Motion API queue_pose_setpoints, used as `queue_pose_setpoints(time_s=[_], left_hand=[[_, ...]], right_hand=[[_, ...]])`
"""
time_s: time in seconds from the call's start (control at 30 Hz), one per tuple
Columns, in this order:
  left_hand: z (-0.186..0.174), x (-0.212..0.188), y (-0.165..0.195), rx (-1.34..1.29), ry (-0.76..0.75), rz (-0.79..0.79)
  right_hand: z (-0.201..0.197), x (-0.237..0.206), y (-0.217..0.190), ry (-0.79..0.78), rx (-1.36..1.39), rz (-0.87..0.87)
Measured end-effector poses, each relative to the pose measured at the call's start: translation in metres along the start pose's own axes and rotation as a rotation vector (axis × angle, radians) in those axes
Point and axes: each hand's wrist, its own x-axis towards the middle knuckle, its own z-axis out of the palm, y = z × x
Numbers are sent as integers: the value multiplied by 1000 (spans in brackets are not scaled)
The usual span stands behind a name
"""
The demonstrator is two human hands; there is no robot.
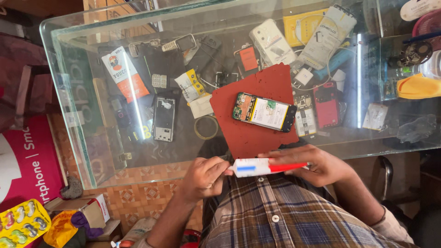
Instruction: The person cleans the back of a disassembled smartphone with a toothbrush, then presses the side buttons and edges while the screen displays the Oppo logo. The person applies a liquid from a bottle to the phone's edge and brushes it again. The person then applies adhesive from a tube to the phone's edge and places a pink back cover onto the device.
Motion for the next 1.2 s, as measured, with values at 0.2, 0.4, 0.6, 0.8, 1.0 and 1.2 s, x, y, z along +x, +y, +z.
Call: queue_pose_setpoints(time_s=[0.2,0.4,0.6,0.8,1.0,1.2], left_hand=[[10,13,5,-220,162,-325],[-17,41,26,-172,195,-171],[-25,45,30,-235,188,-169],[-22,44,15,-256,148,-217],[-25,37,-3,12,130,-319],[-46,50,-23,506,308,-339]], right_hand=[[-3,8,-7,85,-250,-58],[0,10,-5,108,-171,4],[7,12,0,112,-142,50],[9,13,0,124,-177,98],[10,11,-5,98,-416,-12],[-4,3,-13,347,-448,-15]])
